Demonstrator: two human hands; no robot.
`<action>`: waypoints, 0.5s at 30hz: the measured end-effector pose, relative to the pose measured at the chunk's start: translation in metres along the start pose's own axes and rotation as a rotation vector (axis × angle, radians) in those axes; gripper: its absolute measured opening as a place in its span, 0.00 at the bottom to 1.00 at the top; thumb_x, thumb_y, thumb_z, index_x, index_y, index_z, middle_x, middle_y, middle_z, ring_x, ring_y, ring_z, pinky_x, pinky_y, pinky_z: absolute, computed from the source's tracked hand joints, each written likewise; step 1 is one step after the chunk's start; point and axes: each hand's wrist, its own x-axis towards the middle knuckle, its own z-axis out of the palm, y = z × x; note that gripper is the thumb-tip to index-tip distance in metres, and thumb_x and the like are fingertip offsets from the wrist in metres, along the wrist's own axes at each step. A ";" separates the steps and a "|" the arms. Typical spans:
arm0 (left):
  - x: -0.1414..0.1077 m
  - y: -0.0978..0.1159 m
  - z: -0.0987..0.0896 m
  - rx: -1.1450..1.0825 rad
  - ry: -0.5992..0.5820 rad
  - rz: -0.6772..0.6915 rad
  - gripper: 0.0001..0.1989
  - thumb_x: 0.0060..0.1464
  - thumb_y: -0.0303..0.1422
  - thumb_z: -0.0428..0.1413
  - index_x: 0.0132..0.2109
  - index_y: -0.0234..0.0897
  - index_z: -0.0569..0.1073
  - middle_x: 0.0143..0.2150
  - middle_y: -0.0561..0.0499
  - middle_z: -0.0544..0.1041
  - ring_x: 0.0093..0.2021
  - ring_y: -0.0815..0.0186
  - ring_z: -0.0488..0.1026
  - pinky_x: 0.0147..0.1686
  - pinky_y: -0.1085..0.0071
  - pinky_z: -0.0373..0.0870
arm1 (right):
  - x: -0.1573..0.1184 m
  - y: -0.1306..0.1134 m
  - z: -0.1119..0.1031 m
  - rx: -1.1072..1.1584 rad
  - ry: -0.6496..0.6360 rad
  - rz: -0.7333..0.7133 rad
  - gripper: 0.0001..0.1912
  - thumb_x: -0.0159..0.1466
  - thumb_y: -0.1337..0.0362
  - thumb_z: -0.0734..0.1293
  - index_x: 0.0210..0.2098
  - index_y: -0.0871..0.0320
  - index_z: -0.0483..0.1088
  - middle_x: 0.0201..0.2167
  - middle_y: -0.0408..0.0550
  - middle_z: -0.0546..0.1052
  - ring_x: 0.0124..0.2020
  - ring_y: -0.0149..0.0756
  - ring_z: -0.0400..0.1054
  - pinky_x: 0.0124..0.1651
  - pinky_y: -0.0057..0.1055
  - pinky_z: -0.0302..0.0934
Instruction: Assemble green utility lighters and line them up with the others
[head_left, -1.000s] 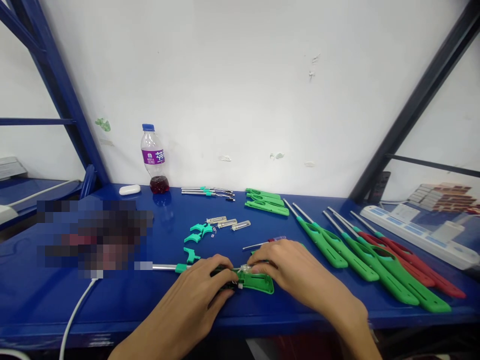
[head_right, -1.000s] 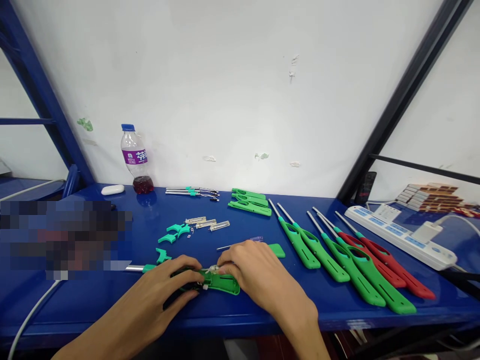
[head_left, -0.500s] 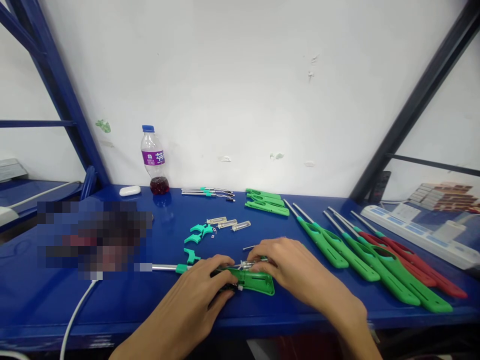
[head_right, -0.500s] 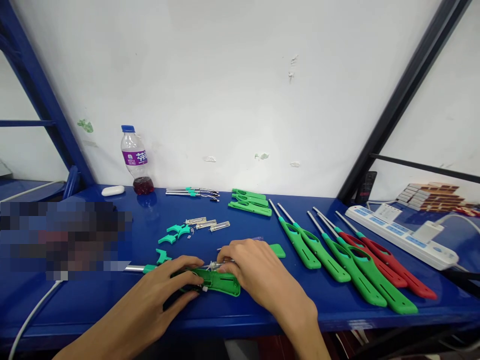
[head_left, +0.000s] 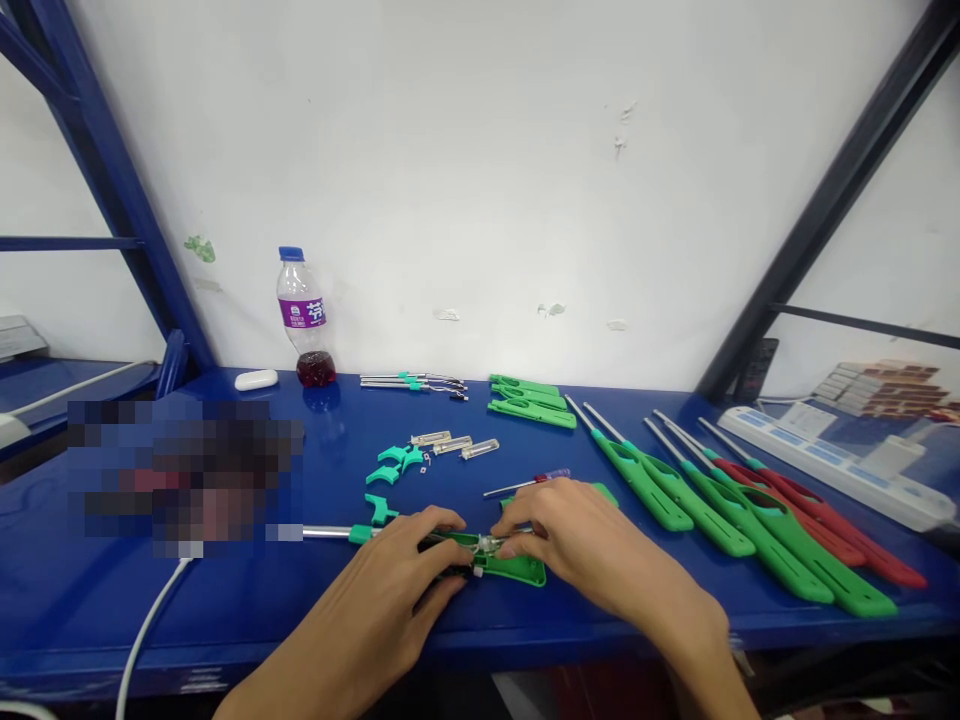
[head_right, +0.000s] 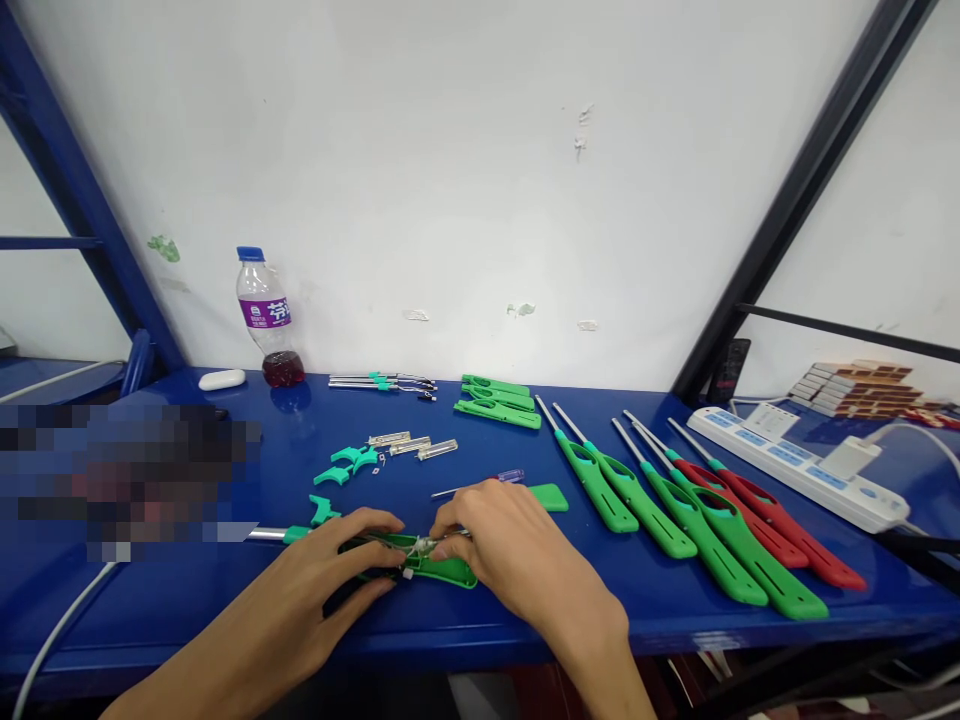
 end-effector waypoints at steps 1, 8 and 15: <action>0.000 0.001 -0.001 -0.004 -0.001 0.005 0.14 0.70 0.25 0.53 0.55 0.49 0.76 0.59 0.49 0.73 0.56 0.56 0.75 0.58 0.55 0.75 | 0.000 -0.001 0.000 -0.003 0.003 0.000 0.07 0.72 0.59 0.70 0.41 0.46 0.83 0.38 0.40 0.85 0.40 0.41 0.75 0.40 0.34 0.53; 0.002 0.003 -0.001 0.006 0.030 0.022 0.18 0.68 0.24 0.56 0.58 0.50 0.76 0.57 0.50 0.75 0.54 0.57 0.77 0.55 0.57 0.76 | 0.002 -0.005 0.003 -0.017 0.021 0.049 0.03 0.67 0.59 0.75 0.39 0.48 0.84 0.36 0.43 0.85 0.37 0.41 0.75 0.36 0.32 0.51; 0.001 0.001 0.000 0.033 0.052 0.028 0.18 0.68 0.25 0.55 0.59 0.49 0.76 0.55 0.50 0.77 0.52 0.57 0.78 0.54 0.58 0.78 | 0.004 -0.010 0.000 -0.011 0.015 0.078 0.02 0.66 0.61 0.76 0.38 0.48 0.85 0.36 0.43 0.85 0.38 0.42 0.76 0.34 0.33 0.52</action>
